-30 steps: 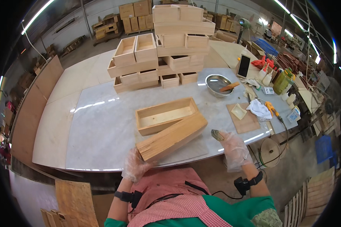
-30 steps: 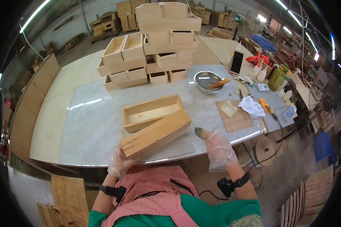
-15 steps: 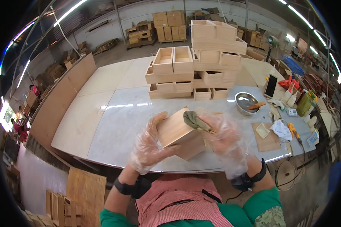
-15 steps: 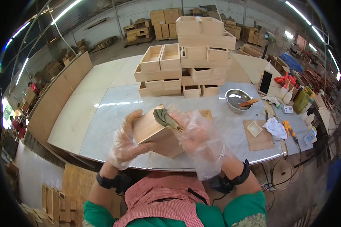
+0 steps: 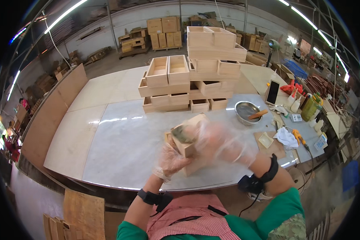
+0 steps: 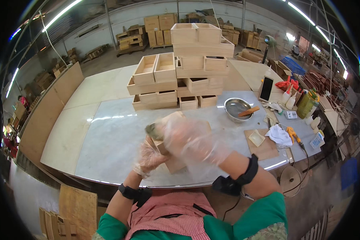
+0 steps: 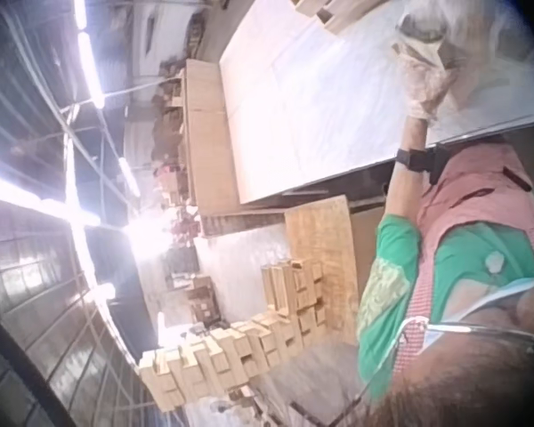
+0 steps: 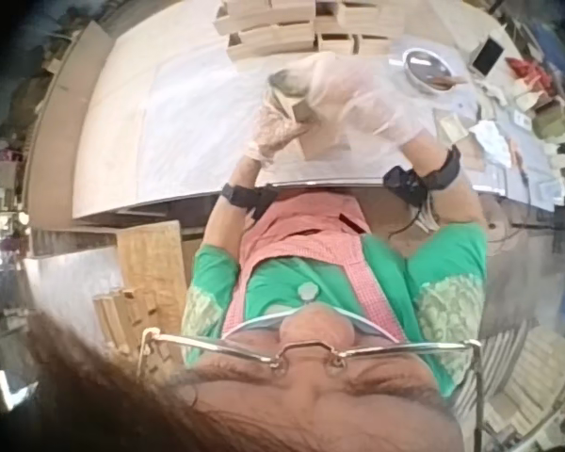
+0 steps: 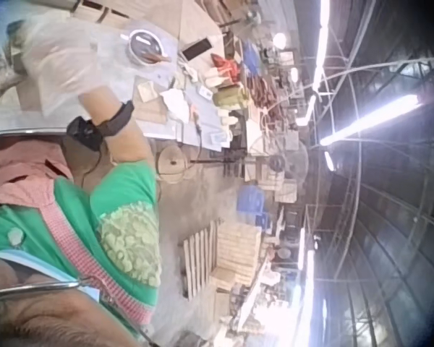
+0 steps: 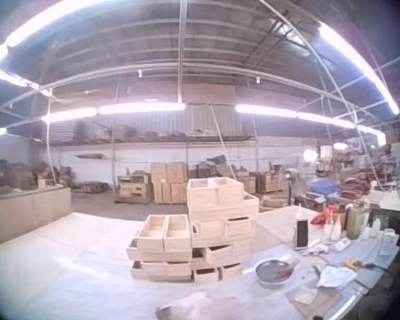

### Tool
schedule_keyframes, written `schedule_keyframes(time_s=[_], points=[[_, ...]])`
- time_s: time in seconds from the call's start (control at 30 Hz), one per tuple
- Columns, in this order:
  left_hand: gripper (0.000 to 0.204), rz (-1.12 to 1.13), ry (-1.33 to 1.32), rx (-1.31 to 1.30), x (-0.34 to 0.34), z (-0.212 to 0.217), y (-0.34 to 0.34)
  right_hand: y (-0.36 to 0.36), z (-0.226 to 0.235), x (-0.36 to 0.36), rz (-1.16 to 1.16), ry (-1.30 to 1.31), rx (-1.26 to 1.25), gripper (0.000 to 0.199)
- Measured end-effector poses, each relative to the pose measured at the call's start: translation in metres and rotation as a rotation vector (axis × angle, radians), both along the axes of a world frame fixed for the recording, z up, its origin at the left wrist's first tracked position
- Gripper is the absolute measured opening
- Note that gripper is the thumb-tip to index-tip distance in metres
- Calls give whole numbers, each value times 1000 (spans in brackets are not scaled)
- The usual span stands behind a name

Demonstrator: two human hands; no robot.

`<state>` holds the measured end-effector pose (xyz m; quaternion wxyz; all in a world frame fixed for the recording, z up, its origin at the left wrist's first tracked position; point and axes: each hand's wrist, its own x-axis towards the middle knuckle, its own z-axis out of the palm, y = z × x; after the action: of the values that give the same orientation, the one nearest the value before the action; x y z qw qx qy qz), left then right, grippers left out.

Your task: Sanding or cleaning the surfaces of wooden drawer boxes using a sponge-like tool.

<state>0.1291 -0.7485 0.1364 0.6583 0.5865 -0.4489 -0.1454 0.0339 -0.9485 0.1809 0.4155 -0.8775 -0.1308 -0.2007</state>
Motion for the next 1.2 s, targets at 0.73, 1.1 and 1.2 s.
schedule_keyframes(time_s=[0.73,1.1,1.2], points=[[80,195,-117,190,-16,22,10,14,71,-24,127,13,-149,28],[88,89,26,-57,-8,9,9,-8,112,-33,-333,98,-792,14],[90,89,31,-90,-10,7,6,-16,112,-49,-375,71,-686,18]])
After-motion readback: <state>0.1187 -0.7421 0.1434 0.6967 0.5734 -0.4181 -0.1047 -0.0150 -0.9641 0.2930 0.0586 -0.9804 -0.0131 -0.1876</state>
